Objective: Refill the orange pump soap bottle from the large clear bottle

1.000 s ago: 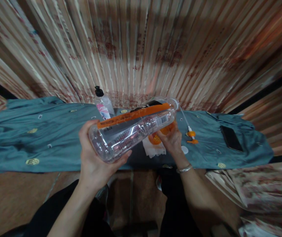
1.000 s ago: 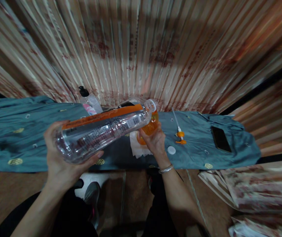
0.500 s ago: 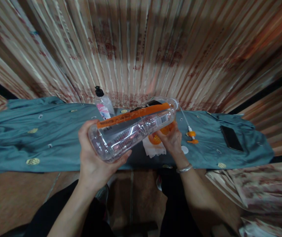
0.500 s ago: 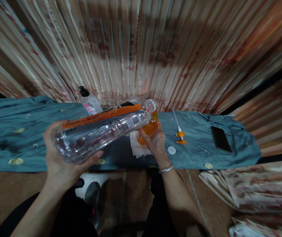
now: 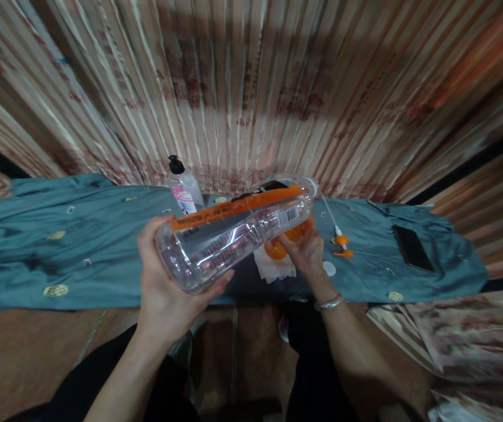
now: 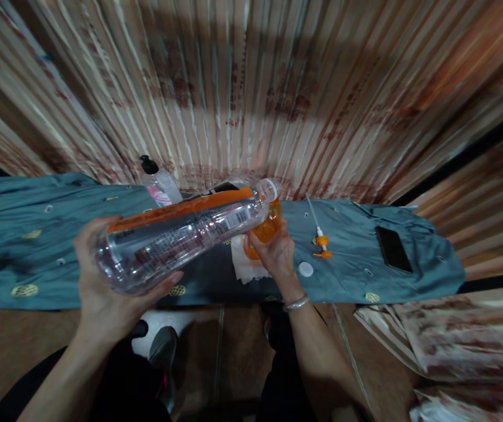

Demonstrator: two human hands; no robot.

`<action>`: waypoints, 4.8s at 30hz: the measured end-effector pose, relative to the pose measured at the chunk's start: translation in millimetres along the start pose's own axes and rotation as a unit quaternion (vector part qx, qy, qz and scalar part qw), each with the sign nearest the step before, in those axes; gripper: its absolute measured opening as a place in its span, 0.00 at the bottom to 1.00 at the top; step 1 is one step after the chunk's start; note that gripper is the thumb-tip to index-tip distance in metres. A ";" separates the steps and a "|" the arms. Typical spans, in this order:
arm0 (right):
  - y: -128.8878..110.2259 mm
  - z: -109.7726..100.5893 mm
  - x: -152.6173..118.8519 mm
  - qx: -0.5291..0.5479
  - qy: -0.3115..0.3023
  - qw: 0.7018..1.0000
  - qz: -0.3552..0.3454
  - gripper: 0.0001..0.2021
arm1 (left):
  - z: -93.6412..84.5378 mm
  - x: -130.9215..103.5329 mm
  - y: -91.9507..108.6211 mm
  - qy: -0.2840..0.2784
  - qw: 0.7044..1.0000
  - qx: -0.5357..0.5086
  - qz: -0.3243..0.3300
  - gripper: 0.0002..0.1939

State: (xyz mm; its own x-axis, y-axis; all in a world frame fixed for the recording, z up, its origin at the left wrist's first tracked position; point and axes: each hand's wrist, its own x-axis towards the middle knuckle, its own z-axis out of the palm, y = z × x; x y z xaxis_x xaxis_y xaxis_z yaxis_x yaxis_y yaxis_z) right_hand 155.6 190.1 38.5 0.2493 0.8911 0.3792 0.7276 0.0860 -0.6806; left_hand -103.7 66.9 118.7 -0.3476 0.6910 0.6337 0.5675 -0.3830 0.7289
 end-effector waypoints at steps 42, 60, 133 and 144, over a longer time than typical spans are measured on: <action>1.9 -0.5 2.0 0.017 0.003 1.000 0.011 0.32 | 2.2 0.9 3.7 0.001 1.000 -0.009 -0.015 0.47; -0.8 -3.7 2.5 0.013 -0.008 1.000 0.011 0.32 | -2.8 2.7 2.6 -0.018 1.000 0.005 -0.004 0.48; -1.7 -2.8 3.9 0.014 -0.001 1.000 0.009 0.34 | 1.8 2.0 -2.6 0.010 0.999 -0.019 0.027 0.49; -6.3 -4.9 2.8 0.008 -0.003 1.000 0.019 0.33 | 0.6 1.5 -2.2 -0.001 0.999 -0.021 0.036 0.48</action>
State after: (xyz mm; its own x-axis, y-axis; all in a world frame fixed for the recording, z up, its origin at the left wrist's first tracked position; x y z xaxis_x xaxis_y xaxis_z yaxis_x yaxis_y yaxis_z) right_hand 154.9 189.8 46.9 0.2736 0.8963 0.3490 0.7072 0.0585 -0.7046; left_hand -105.0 69.1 117.9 -0.3065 0.6618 0.6842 0.5587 -0.4569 0.6922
